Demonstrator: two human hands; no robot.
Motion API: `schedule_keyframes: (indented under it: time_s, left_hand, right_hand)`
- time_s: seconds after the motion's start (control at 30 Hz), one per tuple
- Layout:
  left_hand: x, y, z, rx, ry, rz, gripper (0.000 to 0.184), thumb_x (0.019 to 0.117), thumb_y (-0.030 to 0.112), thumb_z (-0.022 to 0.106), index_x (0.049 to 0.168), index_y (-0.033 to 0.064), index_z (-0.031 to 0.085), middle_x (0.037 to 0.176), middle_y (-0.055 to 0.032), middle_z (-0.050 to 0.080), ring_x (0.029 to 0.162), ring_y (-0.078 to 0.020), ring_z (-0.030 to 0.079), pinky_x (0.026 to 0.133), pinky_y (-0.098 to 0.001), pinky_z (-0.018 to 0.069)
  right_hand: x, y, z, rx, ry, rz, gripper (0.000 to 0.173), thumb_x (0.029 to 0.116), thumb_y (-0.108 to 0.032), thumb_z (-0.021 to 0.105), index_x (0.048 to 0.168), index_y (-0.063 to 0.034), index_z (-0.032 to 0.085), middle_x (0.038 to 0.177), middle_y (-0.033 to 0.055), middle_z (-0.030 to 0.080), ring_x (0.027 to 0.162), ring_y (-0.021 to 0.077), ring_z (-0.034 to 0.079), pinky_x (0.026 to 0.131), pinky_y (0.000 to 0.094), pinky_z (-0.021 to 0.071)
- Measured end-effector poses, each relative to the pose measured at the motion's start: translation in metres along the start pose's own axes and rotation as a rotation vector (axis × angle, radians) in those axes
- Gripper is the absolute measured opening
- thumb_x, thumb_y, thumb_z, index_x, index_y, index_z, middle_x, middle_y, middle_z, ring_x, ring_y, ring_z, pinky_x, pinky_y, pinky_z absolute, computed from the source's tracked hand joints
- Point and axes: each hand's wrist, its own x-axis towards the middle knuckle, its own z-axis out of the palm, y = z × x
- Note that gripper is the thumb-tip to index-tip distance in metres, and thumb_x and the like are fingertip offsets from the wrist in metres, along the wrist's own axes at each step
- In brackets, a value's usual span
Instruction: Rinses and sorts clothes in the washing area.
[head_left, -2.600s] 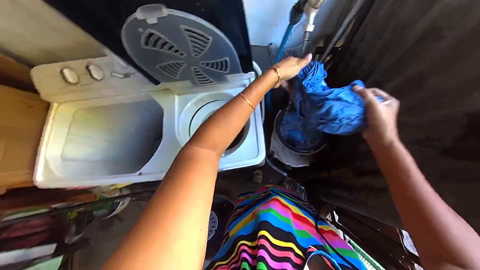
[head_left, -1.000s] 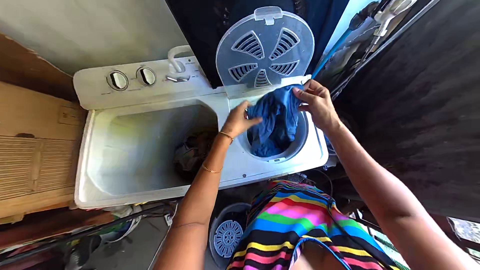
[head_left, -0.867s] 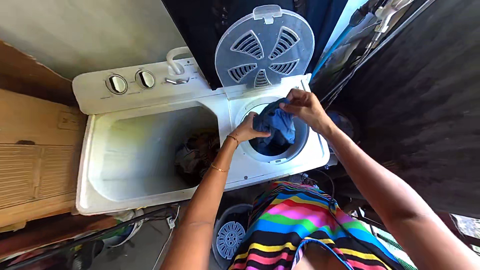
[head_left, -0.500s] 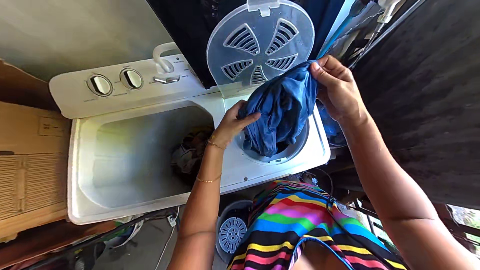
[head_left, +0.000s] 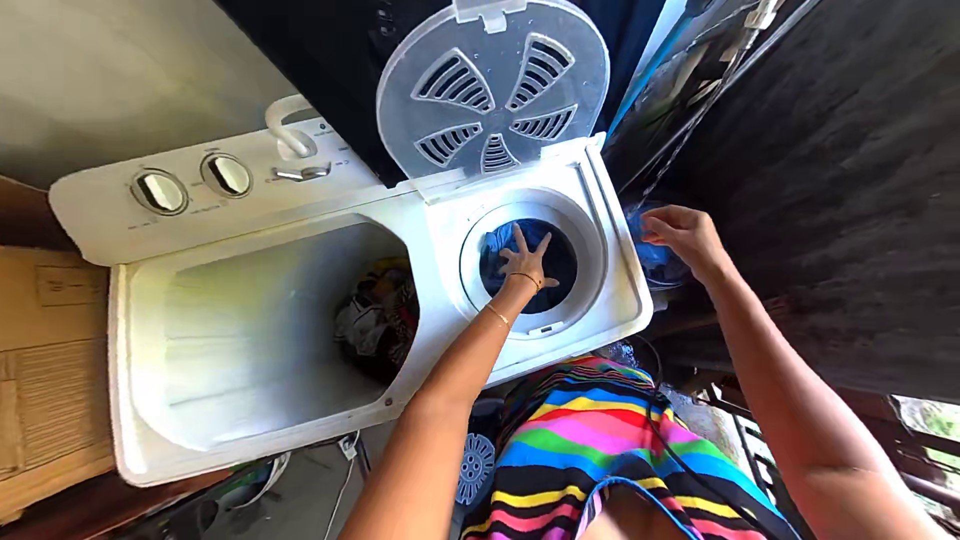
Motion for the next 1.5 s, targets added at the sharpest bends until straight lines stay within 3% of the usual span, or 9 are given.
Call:
schedule_keyframes:
  time_s: [0.13,0.3,0.67,0.83,1.0,1.1,1.17,1.33,1.5]
  left_hand:
    - [0.040,-0.022,0.059,0.073,-0.159,-0.076,0.111,0.0714,0.058,0.087,0.161,0.0460,0.023,0.166,-0.0320,-0.017,0.141,-0.0722,0.014,0.098,-0.0818,0.0374]
    - [0.061,-0.025,0.063,0.202,-0.359,-0.185,0.116,0.0784,0.058,0.082,0.165,0.0404,0.007,0.166,-0.0347,-0.007,0.143,-0.0664,0.024,0.103,-0.0784,0.0356]
    - [0.095,0.013,0.105,0.336,-0.348,-0.283,0.097,0.0969,0.030,0.069,0.167,0.0227,0.003,0.163,-0.0415,-0.006,0.136,-0.0740,0.025,0.104,-0.0782,0.0340]
    - [0.087,0.012,0.103,0.355,-0.353,-0.284,0.086,0.0976,0.031,0.069,0.164,0.0070,0.020,0.167,-0.0339,0.007,0.147,-0.0646,0.014,0.111,-0.0807,0.0154]
    - [0.080,0.028,0.080,0.281,-0.382,-0.267,0.089,0.0943,0.033,0.074,0.164,0.0104,0.023,0.167,-0.0304,0.012,0.149,-0.0604,0.015,0.112,-0.0806,0.0121]
    - [0.071,0.034,0.042,0.175,-0.329,-0.189,0.066,0.0926,0.038,0.075,0.149,0.0113,0.053,0.149,-0.0294,0.050,0.137,-0.0505,0.047,0.109,-0.0704,0.0364]
    - [0.054,0.055,-0.006,0.059,-0.162,-0.183,0.043,0.0984,0.035,0.067,0.125,0.0022,0.070,0.124,-0.0278,0.068,0.120,-0.0477,0.062,0.102,-0.0692,0.0449]
    - [0.008,0.154,-0.073,-0.440,0.503,0.203,0.033,0.1045,0.025,0.059,0.119,-0.0045,0.065,0.091,-0.0173,0.071,0.076,-0.0250,0.071,0.075,-0.0458,0.0606]
    - [0.049,0.247,-0.027,-0.838,0.147,0.381,0.045,0.1017,0.023,0.064,0.140,0.0010,0.054,0.124,-0.0214,0.066,0.105,-0.0293,0.069,0.089,-0.0476,0.0595]
  right_hand:
    - [-0.008,0.063,-0.045,0.079,0.035,0.380,0.031,0.1081,-0.020,0.053,0.130,0.0003,0.060,0.121,0.0211,0.066,0.100,0.0286,0.070,0.091,0.0456,0.0566]
    - [0.019,0.182,-0.059,-0.125,-0.034,0.653,0.052,0.1017,-0.023,0.066,0.146,-0.0027,0.050,0.134,0.0267,0.061,0.119,0.0407,0.063,0.099,0.0566,0.0512]
    - [0.187,0.332,0.035,-0.275,-0.161,0.644,0.103,0.0850,-0.058,0.077,0.164,-0.0163,0.026,0.164,0.0329,0.019,0.148,0.0513,0.031,0.114,0.0666,0.0358]
    - [0.170,0.352,0.043,-0.385,-0.471,0.633,0.070,0.1032,-0.040,0.057,0.152,0.0068,0.040,0.153,0.0298,0.045,0.145,0.0449,0.041,0.118,0.0618,0.0321]
    - [0.161,0.333,-0.006,-0.336,-0.447,0.557,0.052,0.1062,-0.034,0.055,0.140,0.0065,0.055,0.147,0.0282,0.052,0.142,0.0413,0.046,0.118,0.0584,0.0339]
    - [0.146,0.271,-0.054,-0.302,-0.356,0.404,0.041,0.1069,-0.028,0.054,0.126,0.0071,0.065,0.130,0.0296,0.063,0.127,0.0423,0.059,0.110,0.0592,0.0427]
    - [0.133,0.213,-0.090,-0.271,-0.277,0.337,0.039,0.1070,-0.027,0.055,0.122,0.0067,0.067,0.125,0.0293,0.066,0.123,0.0420,0.062,0.108,0.0595,0.0444]
    - [0.109,0.113,-0.160,0.059,0.002,0.012,0.030,0.1031,-0.025,0.061,0.110,0.0009,0.073,0.097,0.0170,0.073,0.091,0.0256,0.070,0.088,0.0501,0.0556]
    - [0.083,0.026,-0.212,0.197,0.127,-0.285,0.026,0.0999,-0.028,0.064,0.100,-0.0037,0.074,0.083,0.0052,0.071,0.075,0.0103,0.067,0.073,0.0355,0.0571]
